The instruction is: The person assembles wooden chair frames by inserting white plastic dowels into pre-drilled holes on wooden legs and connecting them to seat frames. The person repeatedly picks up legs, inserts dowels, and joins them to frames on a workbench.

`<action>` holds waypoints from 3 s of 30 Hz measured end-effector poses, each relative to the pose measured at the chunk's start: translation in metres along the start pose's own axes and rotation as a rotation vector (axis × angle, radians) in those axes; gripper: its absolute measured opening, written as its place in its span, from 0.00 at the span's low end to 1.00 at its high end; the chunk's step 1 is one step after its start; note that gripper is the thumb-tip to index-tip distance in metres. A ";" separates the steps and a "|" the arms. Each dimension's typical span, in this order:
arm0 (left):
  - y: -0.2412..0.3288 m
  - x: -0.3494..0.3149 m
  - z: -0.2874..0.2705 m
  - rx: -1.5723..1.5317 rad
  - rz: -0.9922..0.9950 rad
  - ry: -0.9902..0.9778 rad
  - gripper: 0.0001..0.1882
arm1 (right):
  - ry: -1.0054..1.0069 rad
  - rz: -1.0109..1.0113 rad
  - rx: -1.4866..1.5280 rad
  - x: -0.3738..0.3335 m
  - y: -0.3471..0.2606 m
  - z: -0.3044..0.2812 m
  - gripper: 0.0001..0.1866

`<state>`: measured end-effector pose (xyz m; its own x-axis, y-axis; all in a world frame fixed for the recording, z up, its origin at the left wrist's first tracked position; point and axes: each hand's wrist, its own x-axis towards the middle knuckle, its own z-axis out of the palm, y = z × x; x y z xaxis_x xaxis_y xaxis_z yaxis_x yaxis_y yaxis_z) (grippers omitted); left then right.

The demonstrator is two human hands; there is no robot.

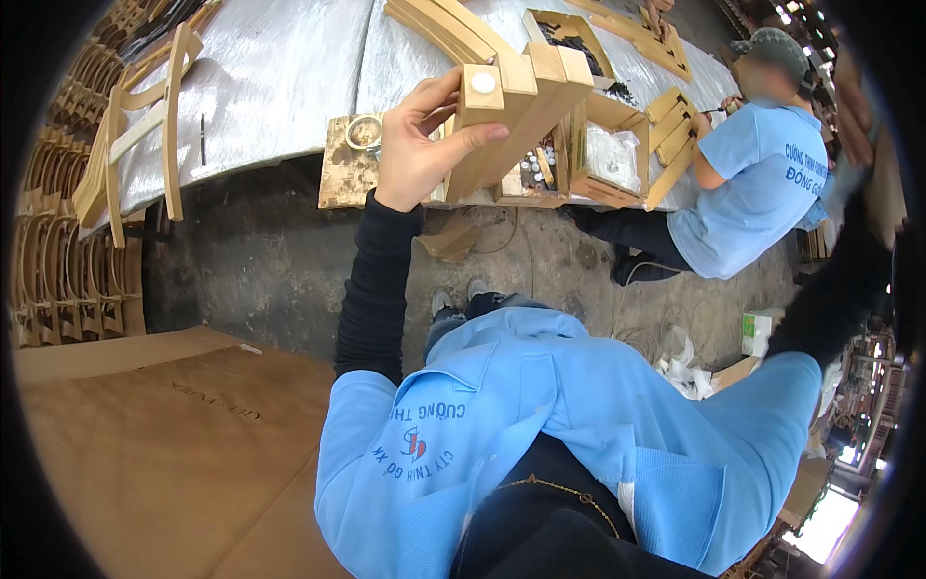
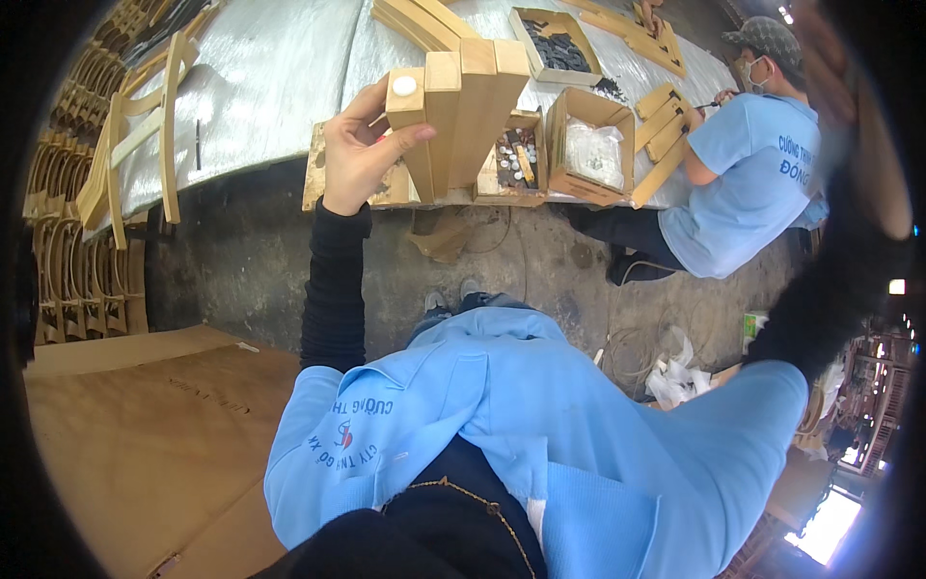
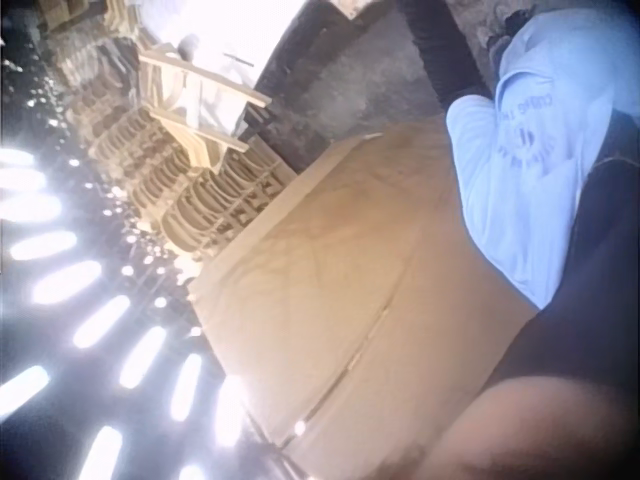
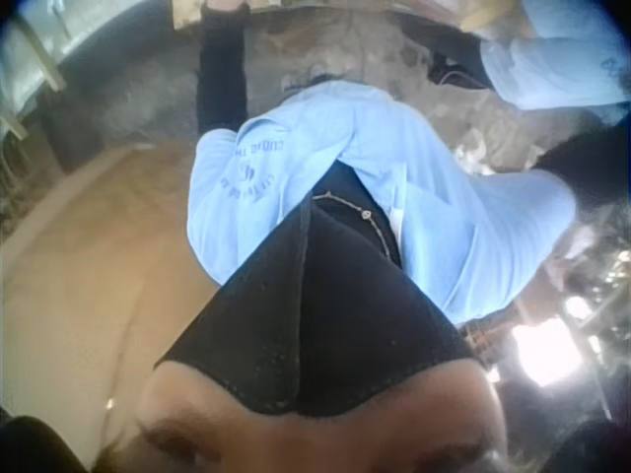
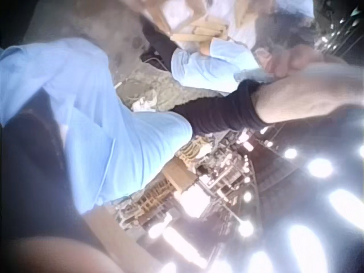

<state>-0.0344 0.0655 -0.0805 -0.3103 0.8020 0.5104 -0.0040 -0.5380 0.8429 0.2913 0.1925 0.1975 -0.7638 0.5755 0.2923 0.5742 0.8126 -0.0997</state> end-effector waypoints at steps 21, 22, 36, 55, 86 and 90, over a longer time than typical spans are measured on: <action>-0.263 0.026 0.256 0.599 -0.137 -0.418 0.08 | 0.219 0.918 1.172 -0.163 0.082 0.176 0.18; -0.301 0.037 0.263 0.731 -0.150 -0.558 0.09 | 0.227 0.962 1.166 -0.176 0.090 0.179 0.17; -0.351 0.087 0.312 1.325 0.219 -1.397 0.07 | 0.451 1.322 1.101 -0.266 0.123 0.208 0.17; -0.008 0.024 0.179 0.523 0.359 -0.157 0.17 | 0.048 0.536 1.692 -0.087 0.022 0.192 0.11; 0.041 0.028 0.022 0.000 -0.254 0.128 0.16 | -0.075 0.324 1.176 -0.058 -0.040 0.184 0.24; 0.041 0.029 0.022 -0.004 -0.259 0.128 0.16 | -0.113 0.225 0.995 -0.049 -0.019 0.167 0.27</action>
<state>-0.0224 0.0721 -0.0276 -0.4156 0.8737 0.2527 -0.1021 -0.3209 0.9416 0.2688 0.1643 0.0267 -0.7212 0.6878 0.0831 0.2426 0.3630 -0.8996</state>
